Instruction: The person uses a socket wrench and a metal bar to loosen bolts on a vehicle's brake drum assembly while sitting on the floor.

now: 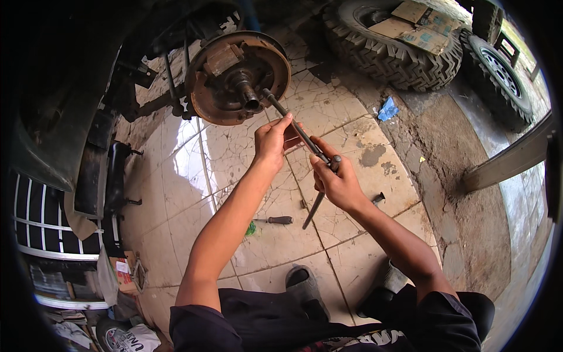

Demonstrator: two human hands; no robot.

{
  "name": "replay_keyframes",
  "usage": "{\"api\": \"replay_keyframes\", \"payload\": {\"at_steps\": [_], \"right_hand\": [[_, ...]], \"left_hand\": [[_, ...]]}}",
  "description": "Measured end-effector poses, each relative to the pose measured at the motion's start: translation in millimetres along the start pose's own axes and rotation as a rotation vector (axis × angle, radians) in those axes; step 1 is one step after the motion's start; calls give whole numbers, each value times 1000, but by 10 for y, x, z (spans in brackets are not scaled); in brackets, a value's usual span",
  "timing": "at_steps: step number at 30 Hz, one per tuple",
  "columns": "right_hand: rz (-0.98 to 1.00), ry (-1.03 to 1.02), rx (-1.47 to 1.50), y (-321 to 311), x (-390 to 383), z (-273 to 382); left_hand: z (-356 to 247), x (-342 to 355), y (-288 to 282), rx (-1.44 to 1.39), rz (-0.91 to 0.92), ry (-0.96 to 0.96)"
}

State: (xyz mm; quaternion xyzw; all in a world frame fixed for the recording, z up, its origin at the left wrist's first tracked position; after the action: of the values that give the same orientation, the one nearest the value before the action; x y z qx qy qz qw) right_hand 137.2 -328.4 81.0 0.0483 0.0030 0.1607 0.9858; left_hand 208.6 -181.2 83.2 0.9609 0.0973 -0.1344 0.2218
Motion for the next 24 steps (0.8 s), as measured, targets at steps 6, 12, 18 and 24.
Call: {"api": "replay_keyframes", "payload": {"at_steps": [6, 12, 18, 24], "right_hand": [[8, 41, 403, 246, 83, -122], [52, 61, 647, 315, 139, -380], [113, 139, 891, 430, 133, -443], [7, -455, -719, 332, 146, -65]], "left_hand": [[-94, 34, -128, 16, -32, 27], [-95, 100, -190, 51, 25, -27], [-85, 121, -277, 91, 19, 2], [-89, 137, -282, 66, -21, -56]]}}
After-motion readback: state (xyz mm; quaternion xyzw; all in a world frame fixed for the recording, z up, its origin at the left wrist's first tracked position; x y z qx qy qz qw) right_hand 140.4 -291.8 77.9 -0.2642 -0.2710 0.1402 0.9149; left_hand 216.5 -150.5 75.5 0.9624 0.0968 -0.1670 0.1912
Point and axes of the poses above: each hand's wrist, its own x-axis towards the middle knuckle, its own y-axis out of the palm, z = x × y, the point moved 6 cm from there along x, towards the middle knuckle, and after that the axes turned 14 degrees about -x, right-handed, at the moved point
